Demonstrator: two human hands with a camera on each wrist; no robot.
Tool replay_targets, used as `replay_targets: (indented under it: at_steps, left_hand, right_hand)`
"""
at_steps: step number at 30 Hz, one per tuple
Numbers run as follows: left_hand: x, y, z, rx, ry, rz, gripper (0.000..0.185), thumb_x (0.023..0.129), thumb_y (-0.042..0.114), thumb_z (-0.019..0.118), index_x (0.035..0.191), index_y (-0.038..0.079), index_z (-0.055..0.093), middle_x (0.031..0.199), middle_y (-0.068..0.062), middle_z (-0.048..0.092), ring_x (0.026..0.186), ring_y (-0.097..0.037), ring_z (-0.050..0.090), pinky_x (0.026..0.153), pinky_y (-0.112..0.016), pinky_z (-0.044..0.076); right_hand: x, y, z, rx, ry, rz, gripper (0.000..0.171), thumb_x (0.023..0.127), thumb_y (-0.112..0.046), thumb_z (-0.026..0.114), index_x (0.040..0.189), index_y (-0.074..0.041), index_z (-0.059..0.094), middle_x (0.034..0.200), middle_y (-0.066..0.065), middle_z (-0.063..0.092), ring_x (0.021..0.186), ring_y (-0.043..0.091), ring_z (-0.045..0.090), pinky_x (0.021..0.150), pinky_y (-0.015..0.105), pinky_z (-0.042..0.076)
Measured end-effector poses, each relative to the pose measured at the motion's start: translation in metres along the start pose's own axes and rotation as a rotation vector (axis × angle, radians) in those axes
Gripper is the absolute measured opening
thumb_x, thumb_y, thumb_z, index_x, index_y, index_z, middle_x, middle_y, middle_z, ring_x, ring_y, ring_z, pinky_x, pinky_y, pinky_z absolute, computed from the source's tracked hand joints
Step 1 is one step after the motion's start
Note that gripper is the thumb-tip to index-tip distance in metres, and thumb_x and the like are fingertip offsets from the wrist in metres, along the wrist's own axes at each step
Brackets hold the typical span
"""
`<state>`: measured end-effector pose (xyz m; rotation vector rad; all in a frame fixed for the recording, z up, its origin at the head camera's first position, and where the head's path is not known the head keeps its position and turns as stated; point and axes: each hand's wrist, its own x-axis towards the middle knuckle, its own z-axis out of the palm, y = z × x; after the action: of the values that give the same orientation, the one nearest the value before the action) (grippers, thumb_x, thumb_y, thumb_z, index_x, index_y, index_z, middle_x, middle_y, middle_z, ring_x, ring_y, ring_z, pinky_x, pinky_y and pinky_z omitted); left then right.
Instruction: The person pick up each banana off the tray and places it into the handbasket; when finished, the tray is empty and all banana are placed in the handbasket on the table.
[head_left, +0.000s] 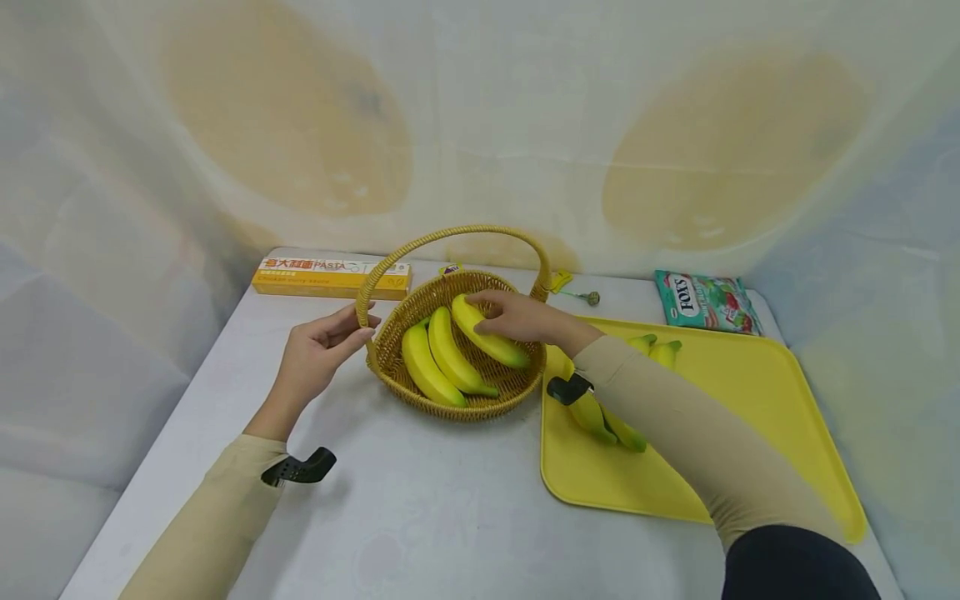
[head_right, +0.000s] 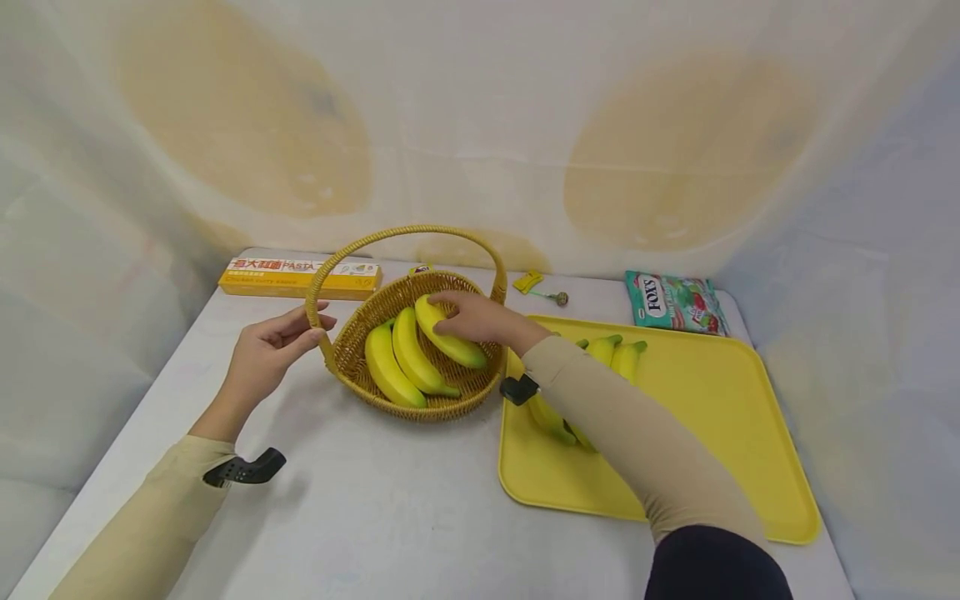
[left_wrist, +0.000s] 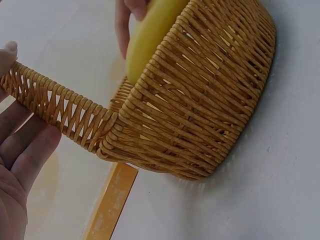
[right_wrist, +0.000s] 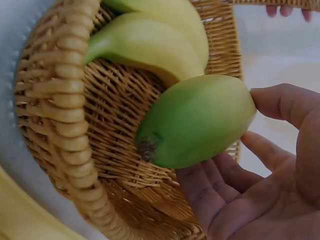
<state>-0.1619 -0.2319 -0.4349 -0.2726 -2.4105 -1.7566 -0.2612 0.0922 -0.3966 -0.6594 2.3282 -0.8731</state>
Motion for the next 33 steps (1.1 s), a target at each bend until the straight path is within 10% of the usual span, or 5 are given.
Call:
replay_targets:
  at_steps: [8,14,18,25,33]
  left_hand:
    - [0.000,-0.001,-0.001,-0.003,-0.002,0.007,0.045,0.098,0.027,0.071,0.139,0.012,0.064,0.118,-0.012,0.073,0.109,-0.008,0.070,0.092,-0.021,0.055]
    - [0.000,-0.001,-0.002,0.002,-0.001,0.017,0.044,0.098,0.025,0.071,0.139,0.011,0.064,0.117,-0.012,0.074,0.109,-0.009,0.070,0.092,-0.020,0.055]
    - [0.000,0.000,-0.002,-0.003,-0.004,0.016,0.045,0.098,0.025,0.071,0.140,0.011,0.064,0.117,-0.012,0.074,0.109,-0.009,0.070,0.092,-0.020,0.055]
    - [0.000,0.000,0.000,-0.013,-0.007,0.011,0.045,0.097,0.027,0.072,0.139,0.011,0.064,0.117,-0.012,0.074,0.107,-0.009,0.070,0.091,-0.021,0.056]
    - [0.000,-0.001,-0.001,-0.008,-0.004,0.015,0.043,0.098,0.024,0.071,0.139,0.011,0.064,0.117,-0.014,0.073,0.107,-0.008,0.070,0.091,-0.019,0.055]
  right_hand:
    - [0.021,0.005,0.010,-0.112,-0.058,0.040,0.062,0.100,-0.026,0.065,0.157,-0.022,0.041,0.148,0.015,0.053,0.128,0.026,0.055,0.095,0.038,0.052]
    - [0.026,0.000,0.015,-0.099,-0.132,0.088,0.068,0.098,-0.019,0.069,0.158,-0.017,0.038,0.082,0.003,0.059,0.067,0.021,0.056,0.076,0.048,0.054]
    - [0.027,-0.004,0.017,-0.095,-0.150,0.122,0.073,0.097,-0.014,0.070,0.160,-0.017,0.034,0.067,0.000,0.048,0.055,0.018,0.047,0.072,0.049,0.053]
    - [0.027,0.000,0.020,-0.121,-0.141,0.119,0.079,0.097,-0.015,0.071,0.163,-0.019,0.027,0.084,0.006,0.056,0.063,0.020,0.056,0.078,0.048,0.057]
    - [0.010,0.011,0.014,-0.063,-0.077,0.043,0.073,0.099,-0.017,0.068,0.161,-0.016,0.030,0.140,0.018,0.058,0.111,0.024,0.066,0.091,0.041,0.057]
